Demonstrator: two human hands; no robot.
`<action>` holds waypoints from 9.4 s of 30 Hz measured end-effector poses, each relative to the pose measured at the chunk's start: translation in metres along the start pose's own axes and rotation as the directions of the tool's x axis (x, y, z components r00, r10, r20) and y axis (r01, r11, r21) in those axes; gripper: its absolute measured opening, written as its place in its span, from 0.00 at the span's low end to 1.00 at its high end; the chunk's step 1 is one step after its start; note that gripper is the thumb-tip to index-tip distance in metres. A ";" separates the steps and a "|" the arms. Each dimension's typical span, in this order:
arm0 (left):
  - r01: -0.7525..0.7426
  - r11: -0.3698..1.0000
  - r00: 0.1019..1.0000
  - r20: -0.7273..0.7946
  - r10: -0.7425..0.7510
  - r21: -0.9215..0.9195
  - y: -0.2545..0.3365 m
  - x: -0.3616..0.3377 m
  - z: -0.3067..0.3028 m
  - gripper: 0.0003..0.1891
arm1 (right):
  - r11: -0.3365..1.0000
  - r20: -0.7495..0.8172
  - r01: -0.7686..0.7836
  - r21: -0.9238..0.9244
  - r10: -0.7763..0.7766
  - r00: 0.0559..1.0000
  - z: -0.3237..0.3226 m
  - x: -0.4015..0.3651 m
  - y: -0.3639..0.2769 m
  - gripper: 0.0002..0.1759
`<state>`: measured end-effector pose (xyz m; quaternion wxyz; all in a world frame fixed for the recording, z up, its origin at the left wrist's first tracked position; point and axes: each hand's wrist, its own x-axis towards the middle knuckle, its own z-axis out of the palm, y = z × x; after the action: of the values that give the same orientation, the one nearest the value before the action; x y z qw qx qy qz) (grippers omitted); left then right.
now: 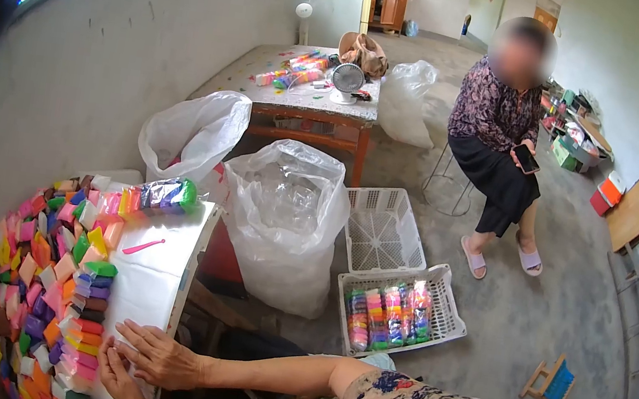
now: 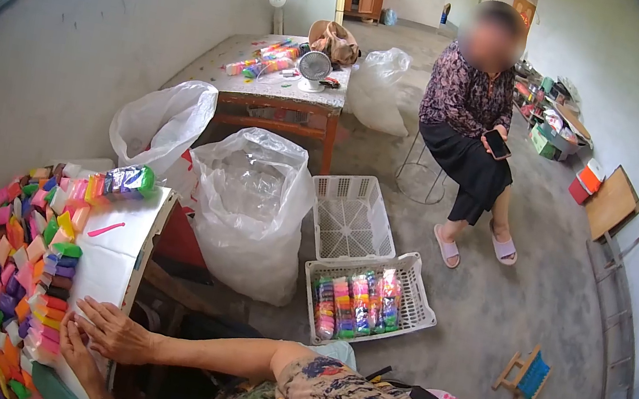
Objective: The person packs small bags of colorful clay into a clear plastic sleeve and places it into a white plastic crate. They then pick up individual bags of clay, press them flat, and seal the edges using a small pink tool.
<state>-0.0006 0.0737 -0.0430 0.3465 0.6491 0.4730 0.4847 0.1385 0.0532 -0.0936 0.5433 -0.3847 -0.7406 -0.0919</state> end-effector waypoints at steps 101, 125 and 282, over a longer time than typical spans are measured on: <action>-0.230 0.756 0.963 0.030 0.269 0.612 0.046 -0.052 0.010 0.05 | 0.997 -0.012 0.062 0.046 -0.062 0.998 -0.052 0.025 0.010 0.12; -0.348 0.767 0.923 0.051 0.382 0.539 0.031 -0.047 0.011 0.04 | 0.991 0.009 0.099 0.093 -0.101 0.995 -0.046 0.020 0.019 0.09; -0.209 0.782 0.930 -0.127 0.344 0.587 0.049 -0.055 -0.008 0.08 | 0.974 0.401 -0.039 0.225 -0.055 0.915 -0.051 0.060 0.010 0.16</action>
<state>0.0009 0.0057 -0.0130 0.0071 0.7249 0.5301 0.4398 0.1760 0.0604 -0.0243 0.4186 -0.3275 -0.8439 0.0729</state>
